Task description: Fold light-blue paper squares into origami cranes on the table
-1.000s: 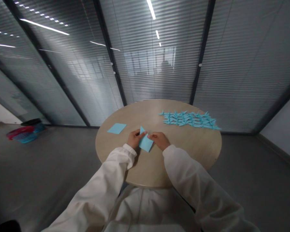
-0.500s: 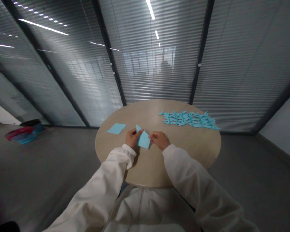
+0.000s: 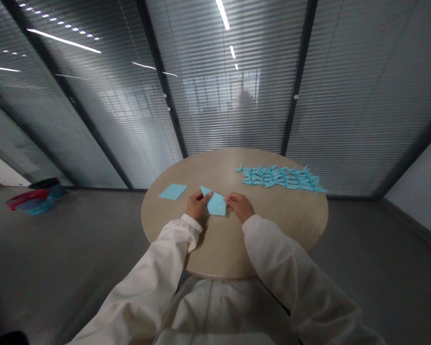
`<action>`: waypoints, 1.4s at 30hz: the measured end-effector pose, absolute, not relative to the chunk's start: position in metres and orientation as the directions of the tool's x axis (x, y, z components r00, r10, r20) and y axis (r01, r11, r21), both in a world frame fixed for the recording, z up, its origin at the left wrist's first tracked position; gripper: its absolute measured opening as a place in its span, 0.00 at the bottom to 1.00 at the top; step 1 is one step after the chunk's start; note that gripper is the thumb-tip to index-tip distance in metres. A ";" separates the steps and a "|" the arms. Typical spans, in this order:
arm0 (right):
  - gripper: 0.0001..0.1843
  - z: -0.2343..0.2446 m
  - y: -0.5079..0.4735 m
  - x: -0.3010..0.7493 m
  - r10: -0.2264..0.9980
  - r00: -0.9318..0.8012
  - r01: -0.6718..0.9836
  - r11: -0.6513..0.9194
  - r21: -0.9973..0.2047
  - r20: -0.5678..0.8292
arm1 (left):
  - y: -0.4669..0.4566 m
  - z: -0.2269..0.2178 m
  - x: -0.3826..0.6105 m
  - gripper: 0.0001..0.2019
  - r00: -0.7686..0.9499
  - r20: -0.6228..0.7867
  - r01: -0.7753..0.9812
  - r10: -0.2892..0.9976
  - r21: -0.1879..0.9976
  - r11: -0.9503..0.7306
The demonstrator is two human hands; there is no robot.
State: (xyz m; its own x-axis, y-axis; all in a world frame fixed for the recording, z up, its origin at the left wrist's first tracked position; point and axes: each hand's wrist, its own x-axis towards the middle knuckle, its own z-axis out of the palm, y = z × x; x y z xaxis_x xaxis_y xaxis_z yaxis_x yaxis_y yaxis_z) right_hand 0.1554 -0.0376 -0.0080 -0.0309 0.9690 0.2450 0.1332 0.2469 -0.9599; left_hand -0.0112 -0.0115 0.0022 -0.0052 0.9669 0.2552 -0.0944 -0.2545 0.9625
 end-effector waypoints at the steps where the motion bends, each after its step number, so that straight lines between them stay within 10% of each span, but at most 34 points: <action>1: 0.15 -0.009 -0.036 0.156 0.968 -0.003 0.133 0.248 -0.960 0.250 | -0.012 0.002 -0.011 0.14 0.008 0.262 -0.085 0.965 0.962 -0.260; 10: 0.16 -0.018 -0.026 0.164 0.943 0.173 0.251 0.236 -0.939 0.284 | -0.018 0.005 -0.014 0.41 0.177 0.322 0.023 0.930 0.943 -0.331; 17: 0.17 -0.018 -0.026 0.166 0.949 0.166 0.268 0.216 -0.939 0.266 | -0.017 0.003 -0.013 0.23 0.204 0.267 0.105 0.942 0.951 -0.292; 42: 0.15 -0.015 -0.028 0.161 0.925 0.137 0.125 0.339 -0.933 0.354 | -0.013 0.005 -0.015 0.15 0.012 0.309 0.078 0.951 0.948 -0.309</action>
State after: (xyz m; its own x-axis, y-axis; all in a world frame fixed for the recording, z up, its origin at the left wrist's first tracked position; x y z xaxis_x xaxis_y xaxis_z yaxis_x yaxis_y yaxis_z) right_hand 0.1613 -0.0275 -0.0154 0.1373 0.9250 0.3543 0.1247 0.3387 -0.9326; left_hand -0.0149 -0.0131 0.0054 0.0121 0.9510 0.3089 0.0780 -0.3089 0.9479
